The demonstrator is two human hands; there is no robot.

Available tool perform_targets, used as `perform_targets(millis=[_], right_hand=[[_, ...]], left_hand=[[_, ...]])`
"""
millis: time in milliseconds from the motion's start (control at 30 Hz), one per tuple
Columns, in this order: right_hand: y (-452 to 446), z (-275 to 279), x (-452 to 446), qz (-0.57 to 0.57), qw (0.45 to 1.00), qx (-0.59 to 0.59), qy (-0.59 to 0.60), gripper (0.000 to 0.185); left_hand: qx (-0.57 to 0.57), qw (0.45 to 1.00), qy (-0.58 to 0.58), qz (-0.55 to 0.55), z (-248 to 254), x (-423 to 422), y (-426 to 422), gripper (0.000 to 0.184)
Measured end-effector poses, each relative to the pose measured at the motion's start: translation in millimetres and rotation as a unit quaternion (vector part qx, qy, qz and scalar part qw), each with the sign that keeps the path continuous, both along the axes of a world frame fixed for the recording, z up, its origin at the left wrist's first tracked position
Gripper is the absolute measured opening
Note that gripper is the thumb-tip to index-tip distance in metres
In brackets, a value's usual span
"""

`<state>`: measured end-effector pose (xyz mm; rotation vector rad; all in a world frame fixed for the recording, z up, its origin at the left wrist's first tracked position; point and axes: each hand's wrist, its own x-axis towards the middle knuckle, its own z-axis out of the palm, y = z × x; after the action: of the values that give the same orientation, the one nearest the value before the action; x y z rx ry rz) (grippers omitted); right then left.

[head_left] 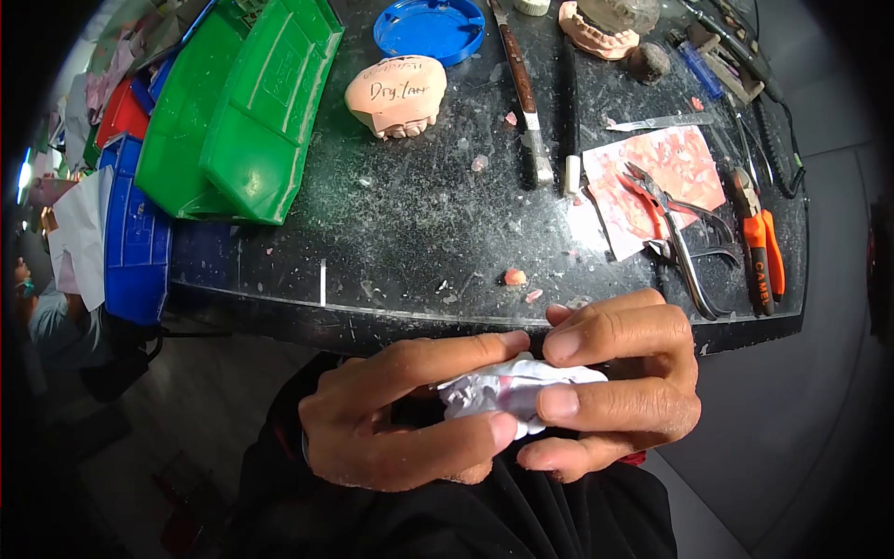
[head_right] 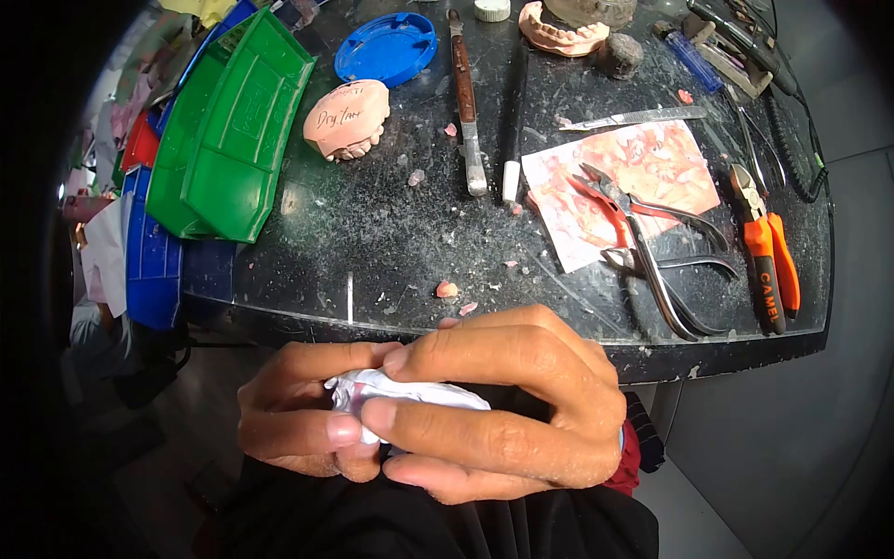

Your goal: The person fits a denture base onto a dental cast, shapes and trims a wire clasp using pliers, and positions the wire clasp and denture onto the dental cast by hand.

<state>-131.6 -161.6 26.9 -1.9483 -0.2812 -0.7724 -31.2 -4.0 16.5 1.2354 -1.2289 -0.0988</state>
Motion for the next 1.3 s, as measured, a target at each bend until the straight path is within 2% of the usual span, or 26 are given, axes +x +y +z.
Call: perform_targets(millis=[233, 433, 633, 733, 933, 1300], right_hand=[[6, -5, 4, -0.029, 0.999, 0.004, -0.025, 0.032], [6, -6, 6, -0.017, 0.999, 0.000, -0.042, 0.028], [-3, -3, 3, 0.025, 0.999, -0.015, -0.025, 0.025], [0, -5, 4, 0.001, 0.999, 0.006, -0.045, 0.024], [16, -10, 10, -0.075, 0.990, 0.087, -0.077, 0.022], [8, -10, 8, -0.039, 0.997, 0.033, -0.060, 0.023]], left_hand=[[0.018, 0.999, 0.023, -0.020, 1, -1, 3, 0.032], [-0.037, 0.995, 0.083, 0.028, -6, -11, -4, 0.033], [-0.026, 0.998, 0.038, 0.040, -6, -9, -4, 0.031], [0.015, 1.000, -0.013, -0.013, 0, 2, 0, 0.030], [0.035, 0.998, 0.032, -0.032, -1, 1, 4, 0.031], [0.011, 0.999, 0.037, 0.006, -7, -5, 0, 0.034]])
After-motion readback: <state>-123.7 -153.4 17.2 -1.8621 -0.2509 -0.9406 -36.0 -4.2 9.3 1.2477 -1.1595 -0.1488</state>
